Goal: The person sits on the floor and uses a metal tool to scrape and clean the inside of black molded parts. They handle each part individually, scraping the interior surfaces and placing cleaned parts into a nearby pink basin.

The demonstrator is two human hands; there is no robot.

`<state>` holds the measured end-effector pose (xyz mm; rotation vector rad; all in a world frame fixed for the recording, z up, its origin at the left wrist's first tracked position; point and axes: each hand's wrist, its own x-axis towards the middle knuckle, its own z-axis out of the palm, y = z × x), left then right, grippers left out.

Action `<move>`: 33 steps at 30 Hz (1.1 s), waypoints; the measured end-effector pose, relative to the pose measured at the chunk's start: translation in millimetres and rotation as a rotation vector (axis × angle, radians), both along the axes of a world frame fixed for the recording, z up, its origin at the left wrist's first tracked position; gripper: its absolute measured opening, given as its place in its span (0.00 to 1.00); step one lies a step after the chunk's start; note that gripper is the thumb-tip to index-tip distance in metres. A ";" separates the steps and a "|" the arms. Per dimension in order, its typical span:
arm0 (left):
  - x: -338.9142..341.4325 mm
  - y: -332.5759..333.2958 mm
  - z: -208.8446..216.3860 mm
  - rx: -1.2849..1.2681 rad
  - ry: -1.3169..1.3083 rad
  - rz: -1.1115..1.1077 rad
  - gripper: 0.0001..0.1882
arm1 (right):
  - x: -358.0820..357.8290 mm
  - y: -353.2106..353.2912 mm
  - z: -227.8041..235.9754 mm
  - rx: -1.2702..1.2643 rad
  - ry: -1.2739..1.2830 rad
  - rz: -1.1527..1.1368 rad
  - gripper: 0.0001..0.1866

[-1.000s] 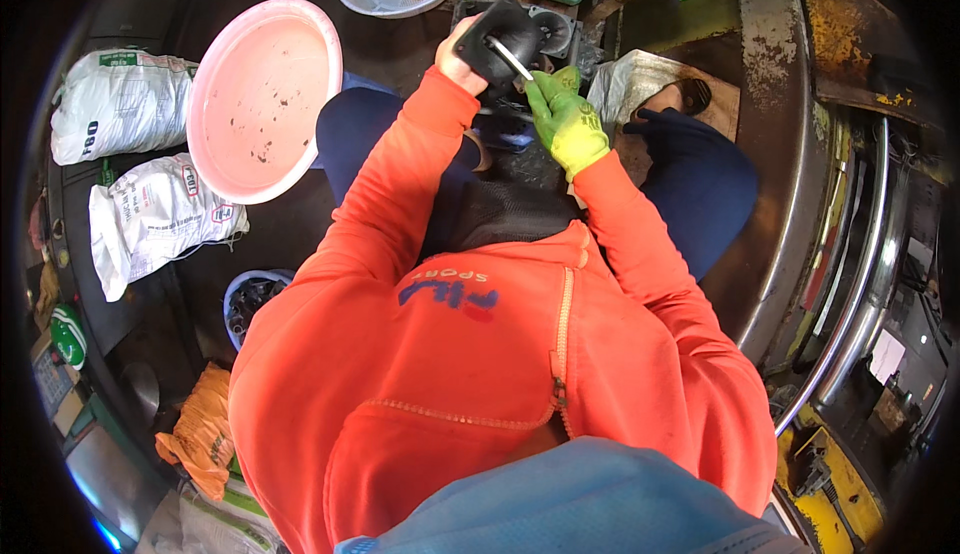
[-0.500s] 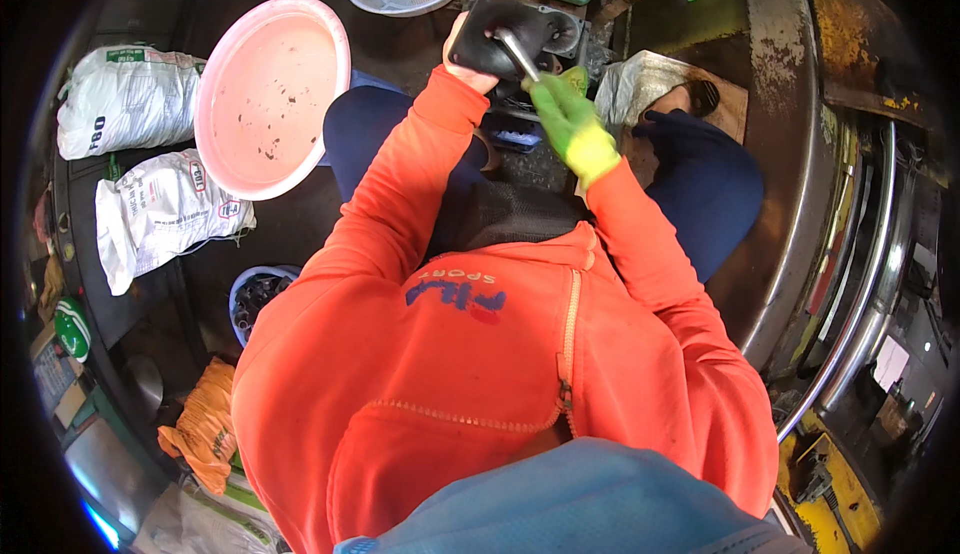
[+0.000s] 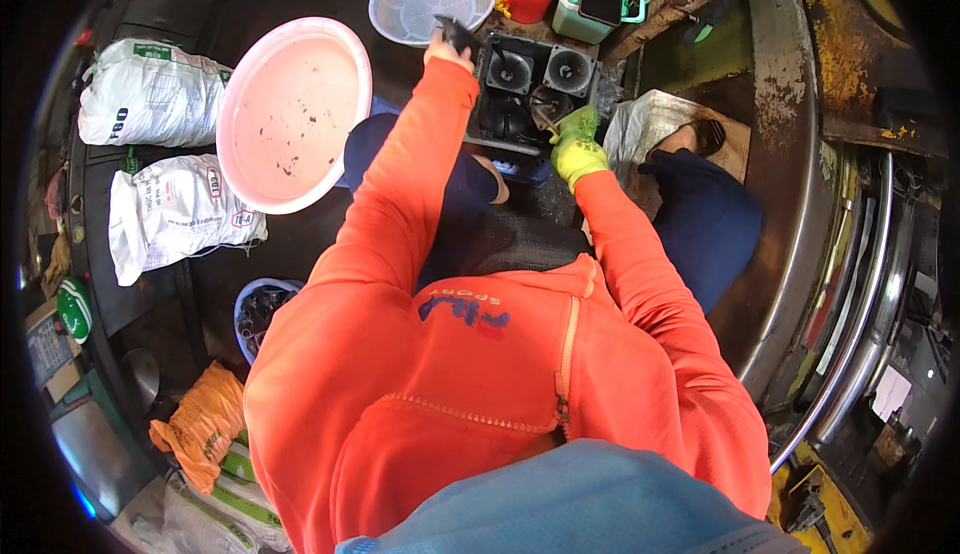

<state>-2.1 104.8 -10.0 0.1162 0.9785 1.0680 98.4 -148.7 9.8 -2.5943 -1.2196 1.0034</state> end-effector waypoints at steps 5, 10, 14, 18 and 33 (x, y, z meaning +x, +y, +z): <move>10.6 43.8 -2.5 0.225 1.342 -0.523 0.27 | -3.7 2.1 -23.2 0.023 -0.425 0.262 0.16; 2.5 51.1 -48.9 -0.058 1.038 -0.207 0.39 | 4.8 4.6 -48.4 0.000 -0.517 0.285 0.21; -8.5 76.0 -91.8 0.062 0.425 -0.240 0.37 | 13.1 -0.6 -62.5 0.075 -0.527 0.282 0.20; -4.1 78.9 -93.5 0.031 0.290 -0.343 0.31 | 12.3 -0.7 -53.8 0.109 -0.506 0.323 0.13; -44.0 -22.8 25.3 0.579 -0.475 -0.795 0.35 | 99.8 -61.7 389.5 0.883 -0.587 0.132 0.13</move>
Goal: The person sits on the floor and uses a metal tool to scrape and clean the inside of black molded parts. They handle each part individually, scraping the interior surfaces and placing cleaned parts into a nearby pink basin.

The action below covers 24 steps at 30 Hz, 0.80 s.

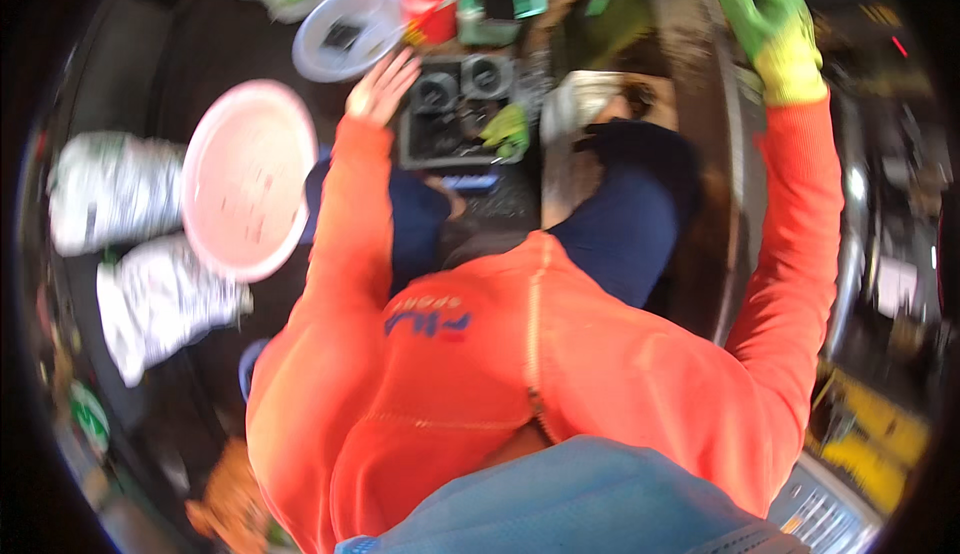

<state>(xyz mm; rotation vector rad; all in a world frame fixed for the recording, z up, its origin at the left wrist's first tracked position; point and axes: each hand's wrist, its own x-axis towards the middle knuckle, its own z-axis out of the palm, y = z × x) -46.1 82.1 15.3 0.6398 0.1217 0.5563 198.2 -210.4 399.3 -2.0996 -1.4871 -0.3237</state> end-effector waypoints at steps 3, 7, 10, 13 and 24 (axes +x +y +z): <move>1.9 -18.0 -22.8 0.048 0.508 -0.054 0.38 | 38.5 -57.8 58.7 0.162 -0.658 -0.153 0.12; 8.1 -21.4 -57.2 1.417 0.907 0.364 0.59 | 120.7 -166.9 114.2 0.411 -1.096 -0.283 0.17; 8.3 -22.6 -72.7 0.555 0.889 0.161 0.29 | 184.2 -267.7 132.8 0.634 -1.066 -0.685 0.15; 4.9 -33.6 -67.9 0.903 1.191 0.286 0.36 | 239.6 -366.4 135.3 0.880 -0.631 -1.216 0.19; 4.5 -67.9 -34.3 1.344 1.201 0.492 0.51 | 379.7 -514.2 72.7 0.883 -0.091 -1.340 0.24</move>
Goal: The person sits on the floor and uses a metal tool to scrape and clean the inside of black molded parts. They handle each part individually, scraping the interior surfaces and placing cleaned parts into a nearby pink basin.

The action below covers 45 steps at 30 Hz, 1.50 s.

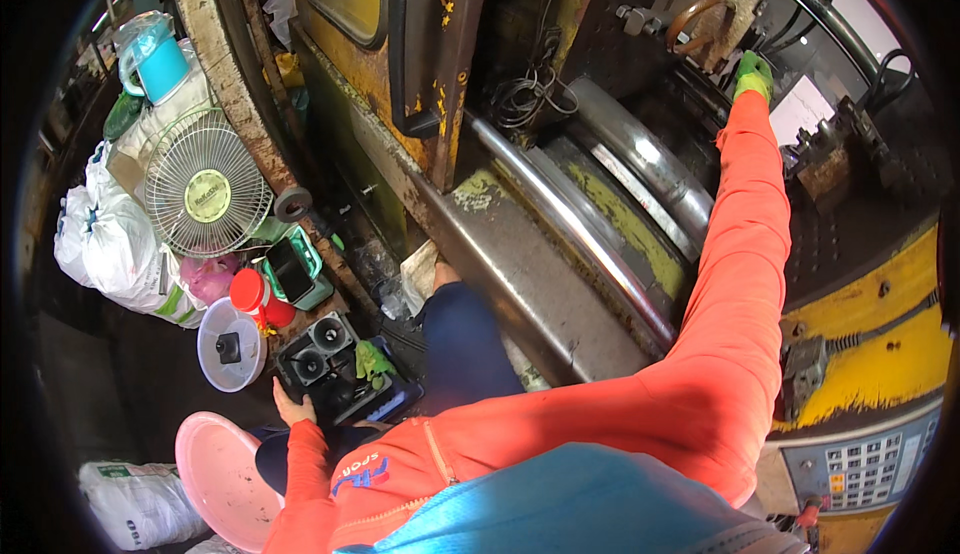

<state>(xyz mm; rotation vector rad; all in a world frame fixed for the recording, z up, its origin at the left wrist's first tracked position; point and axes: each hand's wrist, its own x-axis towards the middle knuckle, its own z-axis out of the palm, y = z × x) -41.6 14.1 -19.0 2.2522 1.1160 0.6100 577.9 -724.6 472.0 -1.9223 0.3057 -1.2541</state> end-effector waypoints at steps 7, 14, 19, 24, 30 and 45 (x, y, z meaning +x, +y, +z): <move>21.1 -2.2 -1.4 0.081 0.040 -0.143 0.46 | 13.1 1.7 28.9 -0.285 0.224 -0.207 0.28; 36.0 -6.9 19.2 0.043 -0.078 -0.137 0.40 | 14.6 -62.9 -3.4 -0.086 -0.301 -0.216 0.17; 98.1 -53.0 128.9 -0.239 -0.447 -0.388 0.11 | -62.9 2.4 37.3 -0.346 -0.693 0.037 0.11; 139.1 -141.7 285.2 -0.813 -0.742 -0.956 0.14 | -238.2 201.5 51.9 -0.804 -0.928 0.704 0.12; 115.0 -171.6 364.4 -1.138 -1.153 -0.879 0.19 | -377.6 406.3 -28.2 -1.603 -1.048 0.717 0.21; -250.0 68.6 59.1 -0.553 -0.385 1.044 0.17 | -160.8 496.8 -101.0 0.161 0.105 1.293 0.19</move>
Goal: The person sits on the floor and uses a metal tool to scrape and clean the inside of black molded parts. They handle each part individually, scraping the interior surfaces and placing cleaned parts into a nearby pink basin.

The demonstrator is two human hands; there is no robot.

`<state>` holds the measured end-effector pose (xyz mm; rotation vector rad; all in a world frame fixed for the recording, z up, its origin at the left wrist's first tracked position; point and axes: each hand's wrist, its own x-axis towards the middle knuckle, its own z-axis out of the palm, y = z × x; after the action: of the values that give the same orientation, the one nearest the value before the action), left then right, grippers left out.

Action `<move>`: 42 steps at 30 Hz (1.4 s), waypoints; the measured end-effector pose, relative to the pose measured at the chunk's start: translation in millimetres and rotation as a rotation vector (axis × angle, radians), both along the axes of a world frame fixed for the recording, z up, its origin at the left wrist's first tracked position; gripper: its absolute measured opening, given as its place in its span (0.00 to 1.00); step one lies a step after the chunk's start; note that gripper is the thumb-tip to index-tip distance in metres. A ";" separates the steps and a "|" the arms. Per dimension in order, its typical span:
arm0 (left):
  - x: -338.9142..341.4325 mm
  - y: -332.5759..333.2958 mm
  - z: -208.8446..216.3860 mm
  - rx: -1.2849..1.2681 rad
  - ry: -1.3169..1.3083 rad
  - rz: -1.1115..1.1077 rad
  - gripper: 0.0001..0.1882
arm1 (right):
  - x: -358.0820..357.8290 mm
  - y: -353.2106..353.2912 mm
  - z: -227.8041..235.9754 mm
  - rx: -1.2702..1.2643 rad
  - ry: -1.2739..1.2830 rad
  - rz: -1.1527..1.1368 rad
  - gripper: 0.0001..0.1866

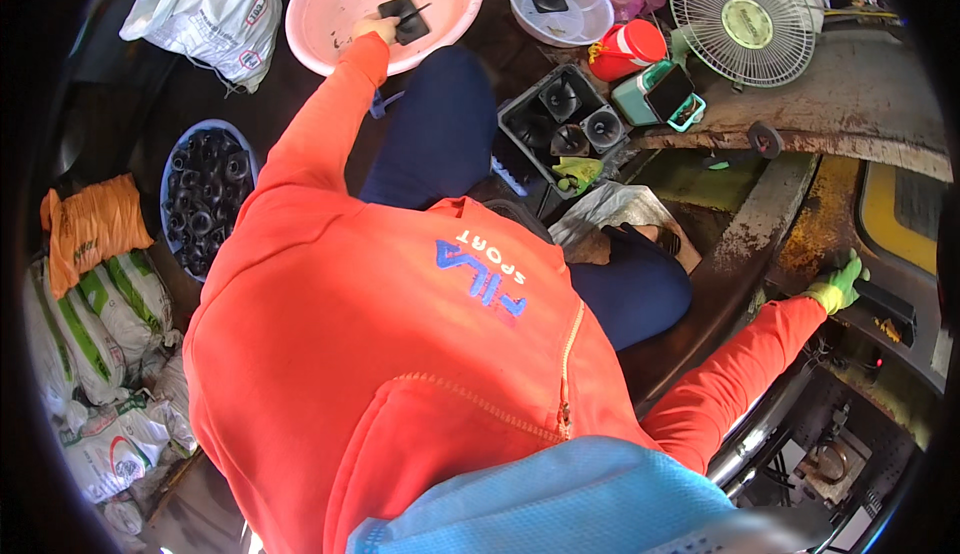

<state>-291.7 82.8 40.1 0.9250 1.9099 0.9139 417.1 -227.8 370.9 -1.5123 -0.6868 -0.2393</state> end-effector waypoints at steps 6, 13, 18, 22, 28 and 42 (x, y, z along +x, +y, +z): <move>-46.5 33.5 -75.3 -0.265 0.579 -0.141 0.18 | 1.3 6.2 -3.5 0.191 0.245 0.058 0.07; 58.9 40.3 -1.9 0.369 0.400 -0.113 0.22 | -37.1 -15.8 -7.3 0.250 0.124 -0.061 0.07; 234.7 -36.1 48.9 0.733 -0.358 -0.357 0.28 | -94.5 -45.7 -7.6 0.348 0.029 -0.105 0.18; 291.1 -101.4 23.5 0.280 -0.743 -0.735 0.27 | -152.3 -81.3 -16.0 0.211 -0.193 -0.346 0.21; 285.0 -113.1 -62.4 0.191 -0.228 -1.150 0.24 | -210.8 -158.4 20.8 -0.023 -0.809 -0.972 0.34; 289.8 -100.4 -98.2 -0.128 -0.493 -0.919 0.21 | -317.2 -317.0 58.6 -0.069 -0.830 -1.400 0.24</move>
<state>-1.9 -17.7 -58.0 1.1963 0.9345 0.3903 99.8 -544.8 429.5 -1.7127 -0.1107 -1.9776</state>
